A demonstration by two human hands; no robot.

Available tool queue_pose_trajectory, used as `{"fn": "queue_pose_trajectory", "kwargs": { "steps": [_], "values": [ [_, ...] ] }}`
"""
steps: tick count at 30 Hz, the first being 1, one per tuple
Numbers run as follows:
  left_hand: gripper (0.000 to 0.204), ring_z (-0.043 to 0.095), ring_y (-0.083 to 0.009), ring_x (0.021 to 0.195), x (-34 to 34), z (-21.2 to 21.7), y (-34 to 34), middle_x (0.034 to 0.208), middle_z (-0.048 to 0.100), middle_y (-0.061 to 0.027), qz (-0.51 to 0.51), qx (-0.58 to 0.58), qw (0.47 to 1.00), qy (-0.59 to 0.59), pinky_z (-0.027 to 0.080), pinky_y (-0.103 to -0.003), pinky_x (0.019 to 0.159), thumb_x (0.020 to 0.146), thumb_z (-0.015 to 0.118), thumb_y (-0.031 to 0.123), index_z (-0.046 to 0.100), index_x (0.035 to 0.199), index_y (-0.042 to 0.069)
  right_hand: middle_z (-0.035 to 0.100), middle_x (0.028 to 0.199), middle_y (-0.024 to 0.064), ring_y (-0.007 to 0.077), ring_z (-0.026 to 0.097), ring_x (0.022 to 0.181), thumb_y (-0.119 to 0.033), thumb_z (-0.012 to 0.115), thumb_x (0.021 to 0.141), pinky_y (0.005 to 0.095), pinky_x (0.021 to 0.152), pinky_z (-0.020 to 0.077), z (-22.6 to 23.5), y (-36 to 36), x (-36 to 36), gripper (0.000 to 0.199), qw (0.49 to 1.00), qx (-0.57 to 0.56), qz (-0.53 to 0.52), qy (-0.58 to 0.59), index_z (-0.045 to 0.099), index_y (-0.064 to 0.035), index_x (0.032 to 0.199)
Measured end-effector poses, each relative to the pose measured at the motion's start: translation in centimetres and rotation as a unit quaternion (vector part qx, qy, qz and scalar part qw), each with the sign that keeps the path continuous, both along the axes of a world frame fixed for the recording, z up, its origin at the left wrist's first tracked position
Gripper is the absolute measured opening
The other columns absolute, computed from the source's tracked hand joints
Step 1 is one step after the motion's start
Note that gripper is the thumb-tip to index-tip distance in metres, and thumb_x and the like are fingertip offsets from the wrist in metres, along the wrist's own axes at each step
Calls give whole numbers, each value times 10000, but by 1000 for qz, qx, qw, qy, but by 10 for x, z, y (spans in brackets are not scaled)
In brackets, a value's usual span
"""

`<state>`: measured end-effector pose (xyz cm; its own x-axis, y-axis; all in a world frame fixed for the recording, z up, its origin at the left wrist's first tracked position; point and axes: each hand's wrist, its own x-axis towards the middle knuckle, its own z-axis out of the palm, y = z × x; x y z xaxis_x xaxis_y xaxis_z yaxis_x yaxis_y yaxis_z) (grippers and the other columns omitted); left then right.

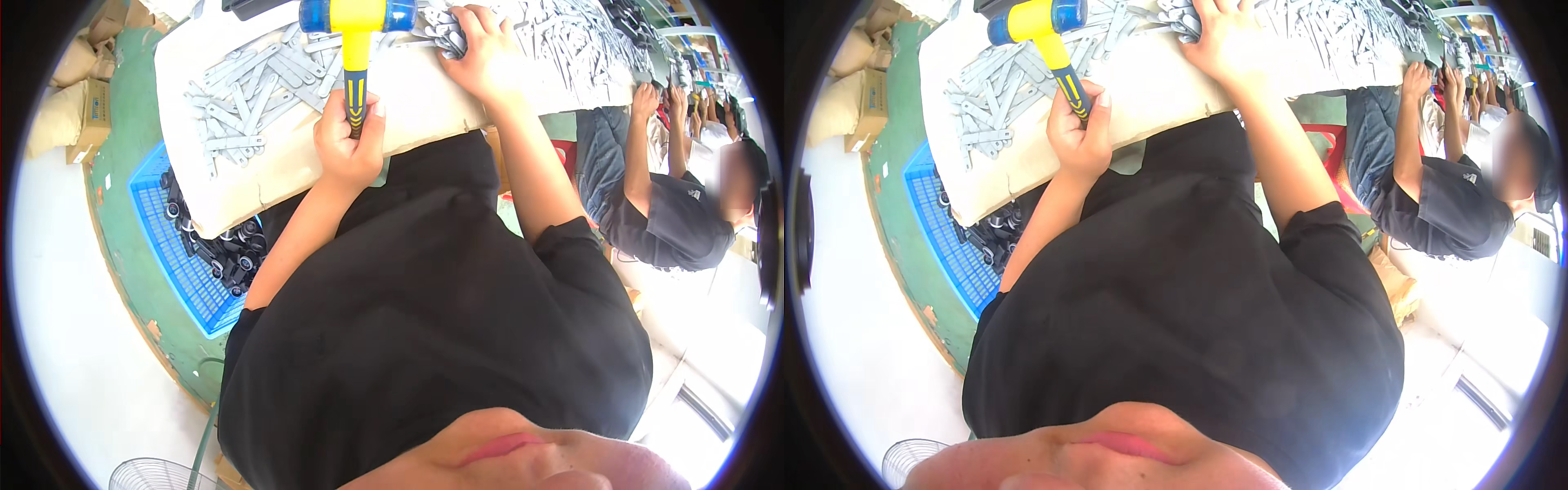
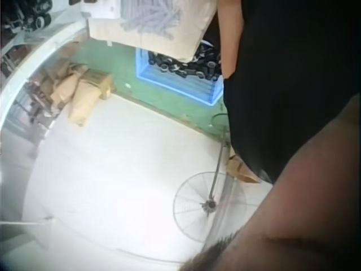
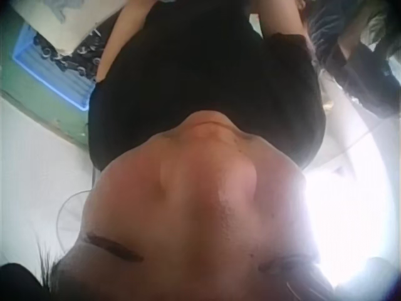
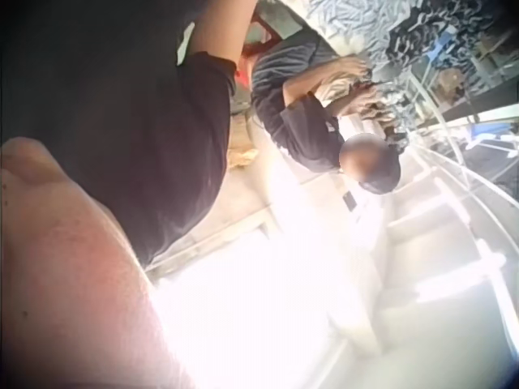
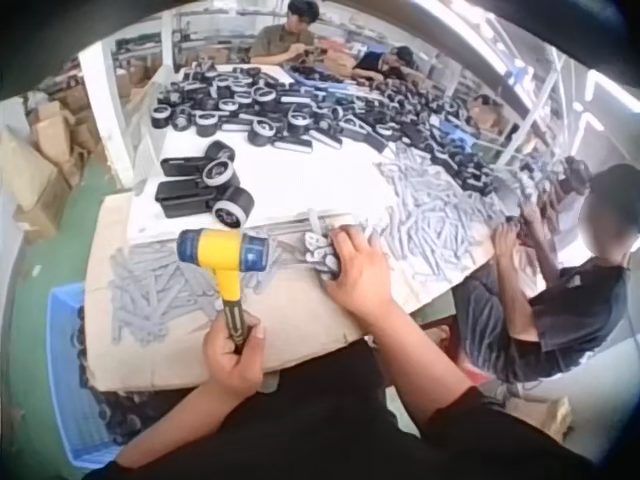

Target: Assembling electronic or mechanical components by hammering parts into place using a small mallet.

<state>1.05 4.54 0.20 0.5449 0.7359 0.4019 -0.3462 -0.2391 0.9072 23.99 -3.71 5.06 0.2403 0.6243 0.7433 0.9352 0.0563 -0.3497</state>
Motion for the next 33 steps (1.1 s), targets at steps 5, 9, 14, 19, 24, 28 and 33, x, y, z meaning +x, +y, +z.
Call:
{"fn": "queue_pose_trajectory", "kwargs": {
  "steps": [5, 9, 14, 19, 24, 28, 33],
  "values": [
    [80, 434, -25, 710, 0, 2, -1, 842, 524, 34, -9, 0, 1000, -1, 353, -204, 643, 994, 627, -4, 584, 1054, 28, 605, 1304, 198, 472, 580, 1152, -179, 808, 700, 529, 991, 503, 23, 11, -1, 665, 944, -252, -186, -100, 601, -55, 1319],
    [85, 437, -27, 723, -1, 4, 0, 854, 526, 32, -6, -1, 1000, 0, 355, -206, 652, 994, 625, -7, 583, 1060, 28, 555, 1416, 224, 496, 537, 1276, -261, 818, 723, 557, 1098, 441, 34, 9, 22, 735, 919, -364, -152, 14, 568, -59, 1385],
    [71, 438, -11, 619, 1, 0, 3, 737, 528, 49, -2, -37, 999, -32, 352, -217, 569, 986, 649, 28, 586, 1018, 28, 480, 1526, 237, 512, 511, 1301, -407, 890, 652, 545, 1149, 402, 41, 19, 41, 975, 905, -417, -67, -59, 503, -58, 1476],
    [70, 429, -11, 628, 1, 2, 2, 748, 514, 52, 1, -60, 998, -24, 349, -217, 572, 988, 643, 21, 584, 1023, 30, 499, 1524, 222, 505, 533, 1276, -442, 920, 598, 520, 1119, 449, 61, 22, 37, 1054, 891, -445, -63, -62, 508, -50, 1486],
    [71, 438, -14, 638, 1, 2, 1, 759, 523, 47, -16, -77, 996, -30, 357, -214, 577, 987, 643, 21, 584, 1025, 29, 491, 1541, 227, 500, 531, 1304, -468, 924, 617, 499, 1105, 470, 52, 0, 55, 1060, 951, -222, 214, 0, 502, -52, 1496],
    [78, 449, -14, 643, -2, 0, 3, 764, 529, 47, -16, -67, 997, -24, 365, -211, 584, 986, 646, 23, 584, 1033, 26, 475, 1562, 230, 502, 514, 1342, -456, 890, 722, 503, 1127, 451, 54, -12, 45, 938, 921, -367, -121, -47, 515, -94, 1502],
    [109, 462, -43, 650, -3, -3, 7, 795, 530, 13, -27, -39, 999, -13, 375, -219, 587, 1016, 584, 2, 555, 1119, 18, 512, 1492, 214, 422, 500, 1353, -465, 813, 863, 533, 1161, 363, 17, -37, 19, 823, 973, -129, -159, -102, 496, -23, 1480]
  ]
}}
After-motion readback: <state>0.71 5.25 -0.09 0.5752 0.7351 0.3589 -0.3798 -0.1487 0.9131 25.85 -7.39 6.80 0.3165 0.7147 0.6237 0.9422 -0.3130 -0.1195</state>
